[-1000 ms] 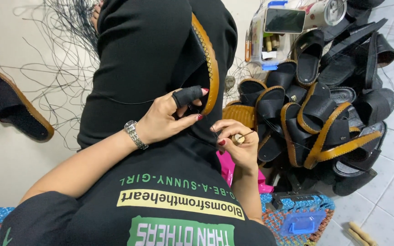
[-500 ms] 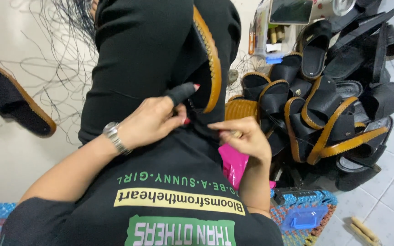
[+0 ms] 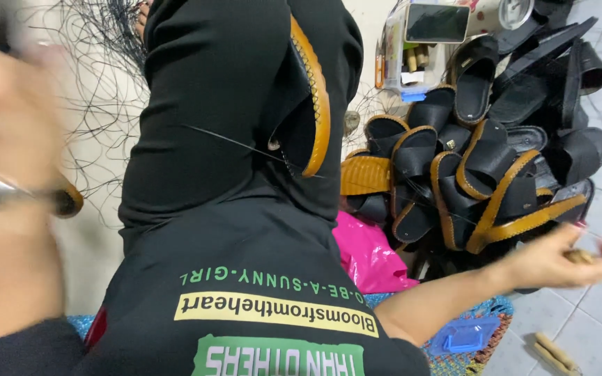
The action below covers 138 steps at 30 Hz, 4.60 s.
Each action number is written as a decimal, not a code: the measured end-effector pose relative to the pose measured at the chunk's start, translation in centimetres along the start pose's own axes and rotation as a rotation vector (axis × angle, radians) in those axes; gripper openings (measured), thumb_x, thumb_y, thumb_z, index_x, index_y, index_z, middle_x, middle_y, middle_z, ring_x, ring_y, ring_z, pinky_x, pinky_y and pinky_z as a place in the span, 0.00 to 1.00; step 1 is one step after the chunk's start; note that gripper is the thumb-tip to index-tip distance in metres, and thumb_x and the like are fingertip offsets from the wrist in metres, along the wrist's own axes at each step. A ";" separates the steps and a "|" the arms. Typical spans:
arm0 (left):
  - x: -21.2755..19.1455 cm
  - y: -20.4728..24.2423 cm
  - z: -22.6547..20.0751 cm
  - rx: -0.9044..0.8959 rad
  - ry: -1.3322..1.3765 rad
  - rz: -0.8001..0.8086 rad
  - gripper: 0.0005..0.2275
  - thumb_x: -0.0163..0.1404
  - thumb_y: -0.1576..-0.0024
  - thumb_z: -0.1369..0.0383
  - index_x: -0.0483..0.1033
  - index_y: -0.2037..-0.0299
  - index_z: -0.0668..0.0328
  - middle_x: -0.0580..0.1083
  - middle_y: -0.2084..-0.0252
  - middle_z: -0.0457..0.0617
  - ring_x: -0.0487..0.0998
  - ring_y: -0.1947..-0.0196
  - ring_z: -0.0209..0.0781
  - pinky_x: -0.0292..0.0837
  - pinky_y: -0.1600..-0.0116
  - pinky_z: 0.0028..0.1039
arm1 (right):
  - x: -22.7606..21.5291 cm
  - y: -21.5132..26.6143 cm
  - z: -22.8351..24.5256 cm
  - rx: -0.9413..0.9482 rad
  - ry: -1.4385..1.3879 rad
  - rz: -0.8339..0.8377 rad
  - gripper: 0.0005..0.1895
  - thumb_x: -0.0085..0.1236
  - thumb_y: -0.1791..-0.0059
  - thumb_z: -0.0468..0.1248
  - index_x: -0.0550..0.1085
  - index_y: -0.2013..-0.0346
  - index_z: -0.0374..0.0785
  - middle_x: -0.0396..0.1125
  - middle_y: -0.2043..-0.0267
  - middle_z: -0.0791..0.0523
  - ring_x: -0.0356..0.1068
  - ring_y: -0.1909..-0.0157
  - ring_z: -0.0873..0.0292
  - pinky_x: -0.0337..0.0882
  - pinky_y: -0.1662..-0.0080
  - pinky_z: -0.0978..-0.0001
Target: The person is sewing a black and brown sandal using a needle and thread. They are sitting on the floor with their legs crossed, holding the sandal in their left hand and using a needle in their right hand to stitch the sole to the upper part of the sandal.
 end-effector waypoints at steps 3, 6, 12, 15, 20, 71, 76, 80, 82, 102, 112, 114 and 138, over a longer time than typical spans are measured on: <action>-8.7 3.5 -17.6 0.582 0.132 -0.152 0.13 0.48 0.31 0.65 0.74 0.41 0.63 0.77 0.60 0.56 0.77 0.73 0.53 0.79 0.59 0.40 | -3.8 2.3 16.6 -0.212 -0.512 0.311 0.17 0.48 0.52 0.17 0.77 0.51 0.24 0.73 0.52 0.41 0.73 0.48 0.42 0.69 0.39 0.51; -6.5 4.1 -22.8 0.485 0.624 0.570 0.25 0.51 0.40 0.47 0.74 0.78 0.61 0.74 0.81 0.56 0.79 0.75 0.59 0.72 0.72 0.45 | -2.9 8.8 26.2 -0.003 -1.109 1.127 0.21 0.68 0.55 0.33 0.77 0.47 0.39 0.74 0.49 0.47 0.73 0.44 0.45 0.74 0.44 0.54; -5.9 4.2 -23.9 0.567 0.921 0.175 0.15 0.54 0.39 0.65 0.76 0.76 0.67 0.68 0.68 0.51 0.76 0.75 0.56 0.72 0.70 0.39 | -1.8 15.4 27.6 0.213 -1.250 1.216 0.03 0.67 0.55 0.30 0.81 0.73 0.40 0.63 0.85 0.62 0.57 0.80 0.69 0.64 0.75 0.73; -5.7 3.8 -24.4 0.586 0.784 -0.157 0.21 0.58 0.38 0.63 0.68 0.83 0.63 0.60 0.74 0.45 0.67 0.81 0.45 0.65 0.74 0.30 | -0.8 16.8 27.3 0.347 -1.336 1.214 0.05 0.64 0.53 0.31 0.80 0.74 0.36 0.59 0.88 0.63 0.52 0.80 0.72 0.60 0.77 0.77; -3.8 4.0 -24.9 0.491 0.780 -0.179 0.24 0.59 0.40 0.65 0.62 0.86 0.59 0.54 0.73 0.40 0.63 0.81 0.43 0.61 0.75 0.28 | 1.7 19.7 26.5 0.603 -1.587 1.029 0.04 0.64 0.56 0.25 0.77 0.75 0.27 0.58 0.88 0.57 0.53 0.85 0.71 0.57 0.80 0.77; -3.9 2.1 -26.4 0.887 0.503 -0.192 0.25 0.62 0.46 0.43 0.86 0.62 0.60 0.68 0.28 0.52 0.57 0.26 0.59 0.46 0.22 0.47 | -4.4 8.1 30.8 -0.868 -0.687 1.162 0.19 0.57 0.48 0.35 0.73 0.41 0.40 0.70 0.65 0.55 0.70 0.74 0.48 0.66 0.76 0.55; -5.5 8.1 -22.5 0.747 0.584 -0.422 0.16 0.46 0.38 0.52 0.80 0.62 0.54 0.78 0.47 0.44 0.74 0.43 0.48 0.61 0.39 0.43 | -6.5 9.8 28.3 -0.565 -1.014 1.134 0.23 0.60 0.48 0.33 0.70 0.38 0.41 0.73 0.62 0.52 0.74 0.62 0.51 0.74 0.61 0.60; -5.0 7.5 -21.0 0.564 0.916 -0.032 0.19 0.60 0.44 0.61 0.72 0.86 0.59 0.77 0.56 0.42 0.75 0.54 0.49 0.64 0.54 0.39 | -6.3 11.6 27.4 -0.582 -0.765 1.066 0.13 0.58 0.48 0.42 0.77 0.50 0.48 0.75 0.66 0.61 0.77 0.65 0.57 0.76 0.65 0.67; -6.7 6.3 -22.2 0.341 1.453 0.334 0.08 0.59 0.44 0.68 0.77 0.72 0.63 0.77 0.53 0.47 0.76 0.63 0.40 0.70 0.61 0.30 | -6.1 11.6 27.5 -0.672 -0.670 1.032 0.11 0.56 0.48 0.41 0.75 0.50 0.47 0.73 0.66 0.61 0.76 0.65 0.57 0.75 0.65 0.67; -3.9 6.1 -24.4 0.269 1.366 0.512 0.12 0.59 0.50 0.81 0.82 0.56 0.65 0.78 0.66 0.55 0.81 0.66 0.57 0.77 0.62 0.37 | -8.6 6.9 23.4 -0.646 -0.566 1.500 0.27 0.46 0.52 0.31 0.71 0.38 0.49 0.71 0.66 0.51 0.75 0.64 0.41 0.73 0.66 0.50; -2.6 5.3 -24.4 0.265 1.480 0.343 0.17 0.64 0.49 0.76 0.79 0.48 0.62 0.76 0.62 0.50 0.75 0.77 0.40 0.72 0.69 0.28 | -3.0 13.6 24.5 0.288 -1.779 1.280 0.05 0.68 0.61 0.23 0.78 0.74 0.26 0.71 0.69 0.43 0.74 0.67 0.54 0.75 0.68 0.68; -2.6 5.4 -24.6 0.260 1.483 0.339 0.18 0.65 0.49 0.75 0.80 0.49 0.62 0.76 0.63 0.50 0.74 0.77 0.39 0.71 0.70 0.27 | -3.0 13.6 24.2 0.323 -1.815 1.314 0.06 0.68 0.60 0.22 0.77 0.73 0.25 0.71 0.69 0.42 0.74 0.67 0.53 0.75 0.69 0.67; -4.7 5.6 -16.6 0.676 0.216 -0.123 0.23 0.51 0.33 0.55 0.67 0.83 0.48 0.65 0.90 0.39 0.67 0.89 0.33 0.63 0.78 0.19 | -2.0 13.0 14.9 -0.547 -0.269 0.315 0.06 0.66 0.52 0.39 0.81 0.61 0.49 0.68 0.67 0.59 0.67 0.69 0.57 0.69 0.67 0.64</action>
Point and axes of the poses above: each hand's wrist, its own y-axis away from the middle knuckle, its own x-axis out of the palm, z = x × y, the point moved 6 cm from there along -y, towards the middle knuckle
